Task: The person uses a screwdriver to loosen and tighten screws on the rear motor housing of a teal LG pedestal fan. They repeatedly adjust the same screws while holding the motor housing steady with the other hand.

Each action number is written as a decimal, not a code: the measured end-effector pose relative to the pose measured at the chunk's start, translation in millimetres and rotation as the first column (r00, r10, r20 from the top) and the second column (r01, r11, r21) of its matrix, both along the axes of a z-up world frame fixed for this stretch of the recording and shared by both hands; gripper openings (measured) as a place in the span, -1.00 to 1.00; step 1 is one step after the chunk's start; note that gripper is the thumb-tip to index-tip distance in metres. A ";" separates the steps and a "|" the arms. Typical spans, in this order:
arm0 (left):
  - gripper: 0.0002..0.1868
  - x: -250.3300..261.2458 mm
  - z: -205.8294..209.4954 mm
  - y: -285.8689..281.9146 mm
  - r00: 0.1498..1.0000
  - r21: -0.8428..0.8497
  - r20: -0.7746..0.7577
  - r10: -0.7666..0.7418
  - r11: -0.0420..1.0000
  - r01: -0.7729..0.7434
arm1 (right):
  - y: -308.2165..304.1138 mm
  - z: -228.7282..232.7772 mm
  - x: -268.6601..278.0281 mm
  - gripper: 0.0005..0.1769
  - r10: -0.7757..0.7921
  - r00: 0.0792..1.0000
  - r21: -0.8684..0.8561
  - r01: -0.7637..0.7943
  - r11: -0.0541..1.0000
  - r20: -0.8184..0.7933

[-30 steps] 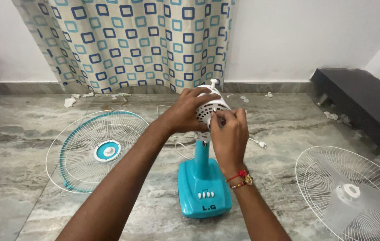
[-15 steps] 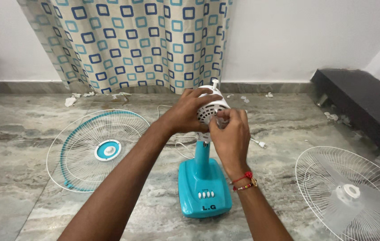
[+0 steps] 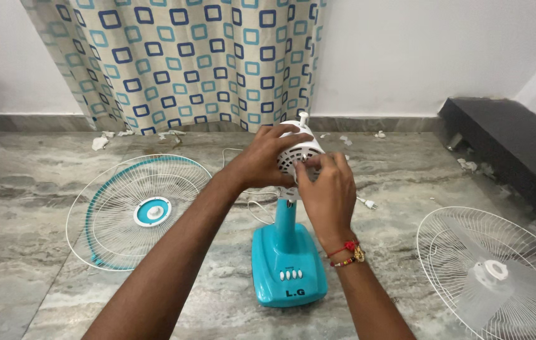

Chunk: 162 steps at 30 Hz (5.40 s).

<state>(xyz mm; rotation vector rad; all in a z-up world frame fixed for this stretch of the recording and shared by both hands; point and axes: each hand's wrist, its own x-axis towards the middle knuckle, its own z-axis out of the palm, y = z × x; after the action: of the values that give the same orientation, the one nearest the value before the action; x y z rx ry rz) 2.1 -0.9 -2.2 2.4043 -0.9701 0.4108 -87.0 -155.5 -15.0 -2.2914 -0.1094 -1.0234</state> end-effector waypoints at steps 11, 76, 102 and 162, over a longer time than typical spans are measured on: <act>-0.02 -4.5 -0.5 3.4 0.999 -0.043 0.017 -0.050 0.998 0.050 | 4.9 -4.7 3.6 -0.80 0.019 0.999 0.191 -0.014 0.981 -0.025; 0.05 -17.3 9.7 6.3 0.999 0.030 -0.038 0.010 1.000 -0.008 | -236.2 -316.9 -70.5 -0.58 -0.030 0.589 0.082 0.163 0.983 -0.807; -0.01 -10.3 3.6 8.9 0.997 -0.026 0.066 -0.039 0.999 0.041 | -69.5 -26.3 -14.3 -0.73 0.451 0.882 0.529 -0.321 0.785 -0.135; 0.03 -11.1 4.2 7.1 1.000 -0.059 0.015 -0.005 0.998 0.006 | -38.9 1.9 -26.3 -0.74 0.238 0.968 0.002 -0.239 0.971 -0.082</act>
<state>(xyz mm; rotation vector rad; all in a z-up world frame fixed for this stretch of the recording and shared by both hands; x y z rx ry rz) -9.0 6.1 2.0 2.3486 -0.9570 0.4494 -113.3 -194.4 -13.1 -2.2577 -0.3470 -0.8053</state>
